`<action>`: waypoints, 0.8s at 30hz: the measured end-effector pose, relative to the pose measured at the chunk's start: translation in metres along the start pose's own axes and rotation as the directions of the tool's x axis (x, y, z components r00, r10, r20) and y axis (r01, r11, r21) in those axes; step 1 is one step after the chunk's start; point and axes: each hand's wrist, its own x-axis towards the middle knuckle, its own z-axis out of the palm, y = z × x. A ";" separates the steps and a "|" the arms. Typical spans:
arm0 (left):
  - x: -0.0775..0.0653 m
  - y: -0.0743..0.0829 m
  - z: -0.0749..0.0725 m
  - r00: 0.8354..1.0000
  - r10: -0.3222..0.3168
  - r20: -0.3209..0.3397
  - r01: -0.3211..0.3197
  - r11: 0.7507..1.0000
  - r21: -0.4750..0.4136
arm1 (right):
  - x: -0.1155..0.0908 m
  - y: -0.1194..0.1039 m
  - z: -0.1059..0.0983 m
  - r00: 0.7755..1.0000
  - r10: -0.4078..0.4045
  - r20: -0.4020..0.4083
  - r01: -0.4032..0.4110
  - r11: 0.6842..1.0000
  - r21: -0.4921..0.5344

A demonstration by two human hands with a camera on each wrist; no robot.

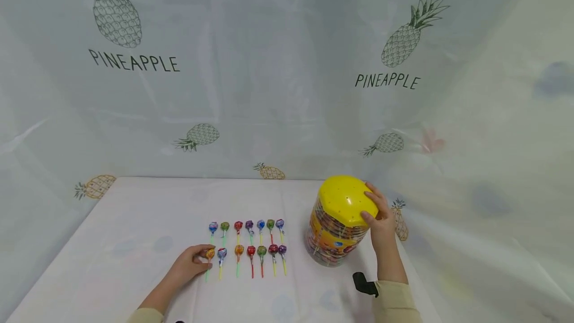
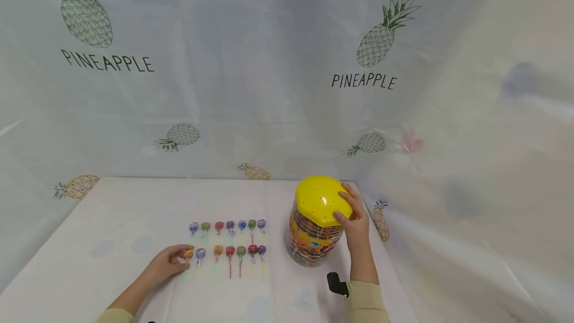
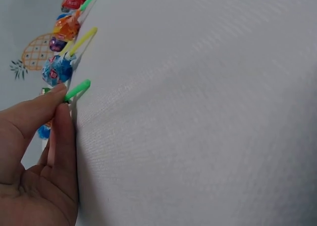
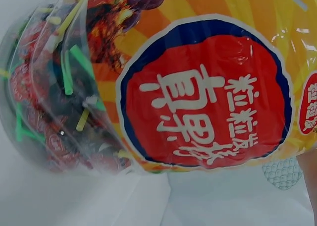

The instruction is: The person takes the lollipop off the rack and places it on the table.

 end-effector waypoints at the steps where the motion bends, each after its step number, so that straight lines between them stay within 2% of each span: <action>1: 0.000 0.000 0.001 1.000 0.004 0.000 -0.004 1.000 0.007 | 0.000 0.000 0.000 1.000 0.000 0.002 0.000 1.000 -0.004; 10: -0.003 -0.007 -0.003 0.999 0.049 -0.014 -0.048 0.997 0.067 | -0.001 0.004 0.005 1.000 -0.022 0.015 0.022 1.000 0.001; 16: -0.006 -0.005 -0.004 1.000 0.029 0.005 -0.029 0.999 0.034 | -0.005 0.001 0.005 1.000 -0.024 -0.003 0.024 1.000 -0.011; 22: -0.007 0.003 -0.004 0.999 0.046 0.028 -0.046 0.999 0.004 | -0.008 -0.003 0.003 0.999 -0.030 -0.022 0.030 1.000 0.005; 24: -0.006 0.004 -0.004 0.999 0.033 0.029 -0.033 0.999 0.001 | -0.008 -0.003 0.003 0.999 -0.031 -0.021 0.031 0.999 0.012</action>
